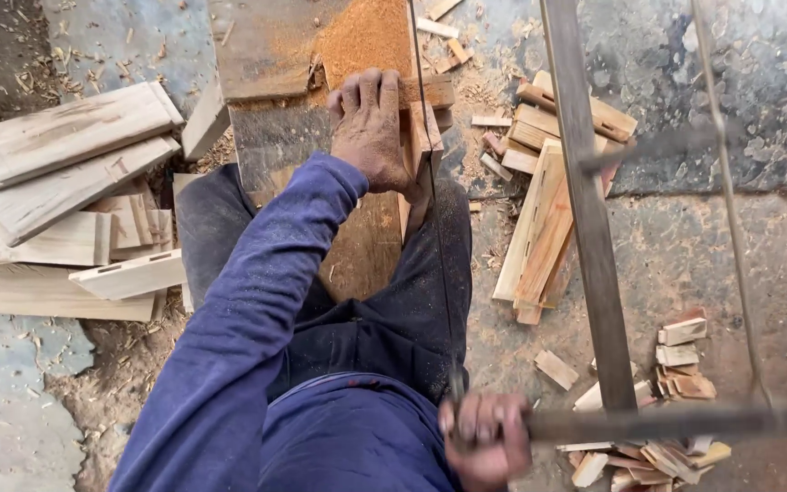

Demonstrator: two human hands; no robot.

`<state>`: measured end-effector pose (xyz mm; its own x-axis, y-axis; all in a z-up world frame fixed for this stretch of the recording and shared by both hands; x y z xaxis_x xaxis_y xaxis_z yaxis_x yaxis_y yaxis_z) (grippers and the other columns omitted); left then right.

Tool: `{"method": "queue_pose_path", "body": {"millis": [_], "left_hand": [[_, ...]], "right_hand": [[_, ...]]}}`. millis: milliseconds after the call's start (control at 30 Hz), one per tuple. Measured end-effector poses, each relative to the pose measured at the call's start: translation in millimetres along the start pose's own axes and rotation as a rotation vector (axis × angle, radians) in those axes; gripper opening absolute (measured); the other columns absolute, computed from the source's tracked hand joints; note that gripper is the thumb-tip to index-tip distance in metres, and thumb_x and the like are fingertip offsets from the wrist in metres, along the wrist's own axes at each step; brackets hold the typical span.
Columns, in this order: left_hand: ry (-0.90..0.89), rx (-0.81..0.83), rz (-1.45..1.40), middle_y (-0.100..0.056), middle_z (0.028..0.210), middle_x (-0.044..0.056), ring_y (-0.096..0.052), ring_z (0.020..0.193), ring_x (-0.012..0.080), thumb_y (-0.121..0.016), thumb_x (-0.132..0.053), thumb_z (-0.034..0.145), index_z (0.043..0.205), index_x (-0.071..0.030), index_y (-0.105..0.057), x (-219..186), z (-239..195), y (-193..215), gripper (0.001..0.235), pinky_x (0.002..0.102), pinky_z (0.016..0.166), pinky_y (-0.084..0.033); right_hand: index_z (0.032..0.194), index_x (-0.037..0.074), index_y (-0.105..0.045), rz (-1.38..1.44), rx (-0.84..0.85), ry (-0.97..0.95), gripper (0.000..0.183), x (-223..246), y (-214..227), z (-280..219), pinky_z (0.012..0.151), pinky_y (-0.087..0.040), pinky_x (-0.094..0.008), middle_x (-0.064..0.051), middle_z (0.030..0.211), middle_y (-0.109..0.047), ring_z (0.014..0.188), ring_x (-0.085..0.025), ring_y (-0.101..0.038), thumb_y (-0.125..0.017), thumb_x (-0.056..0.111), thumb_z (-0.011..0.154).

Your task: The person sits on the ground and uses a bow saw to cut a wooden plank placed on a wooden block. They hold the wood steady with their left hand and saw with their right hand, producing sawdust. The person repeats this process on multiple pieces of wood throughout the clip.

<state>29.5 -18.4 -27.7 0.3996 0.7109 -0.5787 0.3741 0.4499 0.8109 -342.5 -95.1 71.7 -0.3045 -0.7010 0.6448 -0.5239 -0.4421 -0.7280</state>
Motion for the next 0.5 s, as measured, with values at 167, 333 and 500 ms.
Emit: {"method": "queue_pose_path", "body": {"millis": [167,333,500], "left_hand": [[-0.014,-0.047,-0.012,-0.035,0.137,0.023,-0.029,0.134,0.0431,-0.096,-0.057,0.031,0.146,0.001,-0.026,2,-6,-6,0.147,0.057,0.112,-0.018],[0.052,0.104,-0.019,-0.033,0.137,0.022,-0.023,0.136,0.0426,-0.098,-0.060,0.027,0.147,0.000,-0.022,-9,-1,9,0.155,0.057,0.113,-0.015],[0.078,0.116,0.028,-0.031,0.141,0.023,-0.022,0.138,0.0439,-0.099,-0.060,0.031,0.149,0.000,-0.022,-5,-2,3,0.153,0.059,0.112,-0.014]], "right_hand": [[0.081,0.017,-0.048,0.022,0.174,0.002,0.031,-81,-14,160,0.053,-0.041,-0.036,0.003,0.063,-0.038,0.056,-0.013,-0.040,-0.059,0.027,0.108],[0.088,0.017,-0.054,-0.010,0.082,0.057,0.016,-86,-43,196,0.053,-0.049,-0.041,0.002,0.063,-0.043,0.059,-0.014,-0.051,-0.060,0.024,0.101],[0.076,0.014,-0.051,-0.001,0.069,-0.017,0.039,-52,-35,119,0.054,-0.044,-0.038,0.002,0.064,-0.043,0.059,-0.015,-0.046,-0.056,0.032,0.110]]}}
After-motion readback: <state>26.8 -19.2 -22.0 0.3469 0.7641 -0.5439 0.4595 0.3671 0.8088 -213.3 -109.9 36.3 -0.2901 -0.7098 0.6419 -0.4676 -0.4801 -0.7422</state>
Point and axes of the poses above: each hand's wrist, its own z-axis towards the middle knuckle, its own y-axis out of the back of the hand, x = y × z, the point moved 4 cm from there along z, towards the middle knuckle
